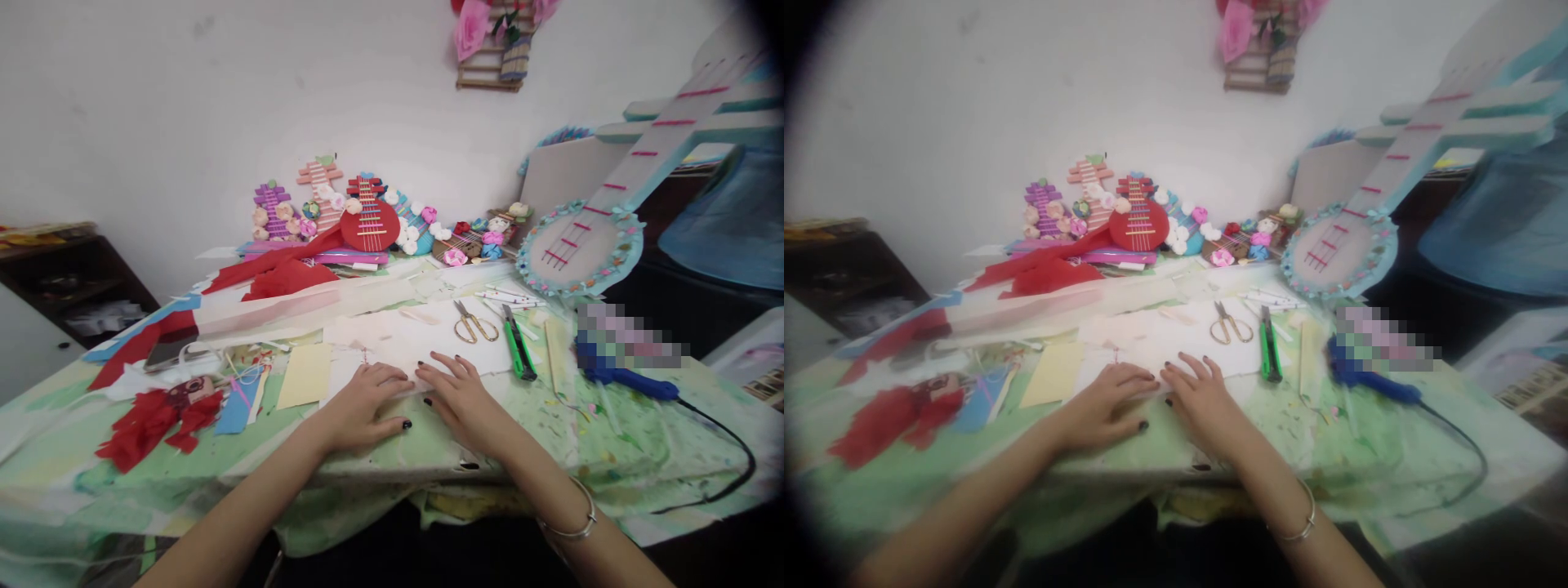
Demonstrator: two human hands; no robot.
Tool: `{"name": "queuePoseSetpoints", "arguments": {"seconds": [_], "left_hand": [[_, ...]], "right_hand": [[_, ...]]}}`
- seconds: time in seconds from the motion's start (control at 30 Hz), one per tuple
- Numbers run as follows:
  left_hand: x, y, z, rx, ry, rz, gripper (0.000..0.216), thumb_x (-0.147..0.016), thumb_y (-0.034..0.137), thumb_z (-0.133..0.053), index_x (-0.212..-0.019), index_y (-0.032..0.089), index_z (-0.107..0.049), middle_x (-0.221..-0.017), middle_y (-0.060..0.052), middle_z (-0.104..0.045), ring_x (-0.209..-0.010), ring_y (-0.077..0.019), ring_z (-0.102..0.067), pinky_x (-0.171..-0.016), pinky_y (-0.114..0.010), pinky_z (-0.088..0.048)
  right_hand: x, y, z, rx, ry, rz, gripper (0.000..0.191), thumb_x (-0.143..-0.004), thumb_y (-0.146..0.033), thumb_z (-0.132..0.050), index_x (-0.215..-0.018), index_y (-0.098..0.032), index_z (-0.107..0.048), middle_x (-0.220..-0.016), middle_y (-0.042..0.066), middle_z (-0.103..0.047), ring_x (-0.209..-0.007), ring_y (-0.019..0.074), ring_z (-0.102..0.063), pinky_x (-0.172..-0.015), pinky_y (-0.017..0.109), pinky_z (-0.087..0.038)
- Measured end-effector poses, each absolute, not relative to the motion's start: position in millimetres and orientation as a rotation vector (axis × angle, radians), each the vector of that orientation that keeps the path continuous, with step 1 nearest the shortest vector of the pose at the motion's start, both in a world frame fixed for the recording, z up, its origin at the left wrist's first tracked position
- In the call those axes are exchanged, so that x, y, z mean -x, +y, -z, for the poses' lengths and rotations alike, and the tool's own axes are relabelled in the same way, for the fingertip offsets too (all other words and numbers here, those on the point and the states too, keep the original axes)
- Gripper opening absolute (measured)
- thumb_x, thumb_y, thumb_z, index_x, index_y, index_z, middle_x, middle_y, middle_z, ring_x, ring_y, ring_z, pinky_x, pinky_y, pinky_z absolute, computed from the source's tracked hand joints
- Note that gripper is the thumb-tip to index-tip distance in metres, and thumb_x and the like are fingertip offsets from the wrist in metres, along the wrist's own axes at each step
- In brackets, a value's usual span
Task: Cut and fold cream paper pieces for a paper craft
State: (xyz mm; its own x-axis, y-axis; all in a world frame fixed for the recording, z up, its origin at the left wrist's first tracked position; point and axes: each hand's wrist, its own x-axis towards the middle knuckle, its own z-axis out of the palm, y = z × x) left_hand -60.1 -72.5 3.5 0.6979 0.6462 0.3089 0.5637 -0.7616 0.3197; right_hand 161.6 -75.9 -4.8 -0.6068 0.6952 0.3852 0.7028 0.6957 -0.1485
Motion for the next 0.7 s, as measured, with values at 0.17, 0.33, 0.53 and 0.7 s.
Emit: {"name": "queuePoseSetpoints", "arguments": {"seconds": [0.17, 0.33, 0.53, 0.7], "left_hand": [[65, -68, -1, -2.458, 0.982, -0.751, 0.042, -0.077, 0.028, -0.059, -0.116, 0.019, -0.046, -0.116, -0.009, -0.054, -0.107, -0.0215, -0.051, -0.093, -0.037, -0.041], [65, -67, 1, -2.502, 1.005, -0.843, 0.037, -0.077, 0.024, -0.058, -0.113, 0.019, -0.051, -0.122, -0.011, -0.054, -0.113, -0.0225, -0.049, -0.096, -0.039, -0.040], [66, -63, 10, -2.624, 1.006, -0.850, 0.031, -0.080, 0.025, -0.056, -0.110, 0.020, -0.062, -0.121, -0.012, -0.057, -0.114, -0.0242, -0.050, -0.097, -0.043, -0.040], [66, -62, 11, -2.641, 1.030, -0.819, 0.034, -0.082, 0.027, -0.054, -0.115, 0.020, -0.060, -0.122, -0.011, -0.057, -0.116, -0.0244, -0.048, -0.098, -0.043, -0.039]], "right_hand": [[-161, -82, -4, 0.815, -2.612, -0.114, 0.035, -0.090, -0.015, -0.036, -0.122, -0.020, -0.049, -0.126, 0.008, -0.055, -0.121, 0.0191, -0.044, -0.102, 0.044, -0.028], [-161, -81, -1, 0.803, -2.580, -0.160, 0.038, -0.088, -0.013, -0.039, -0.125, -0.019, -0.047, -0.123, 0.010, -0.057, -0.117, 0.0180, -0.048, -0.100, 0.040, -0.036], [-161, -79, 6, 0.760, -2.543, -0.173, 0.040, -0.087, -0.011, -0.041, -0.126, -0.018, -0.047, -0.123, 0.010, -0.057, -0.115, 0.0192, -0.050, -0.098, 0.039, -0.040], [-162, -79, 5, 0.804, -2.563, -0.157, 0.041, -0.087, -0.012, -0.040, -0.127, -0.016, -0.046, -0.132, 0.012, -0.049, -0.118, 0.0198, -0.047, -0.099, 0.038, -0.040]]}}
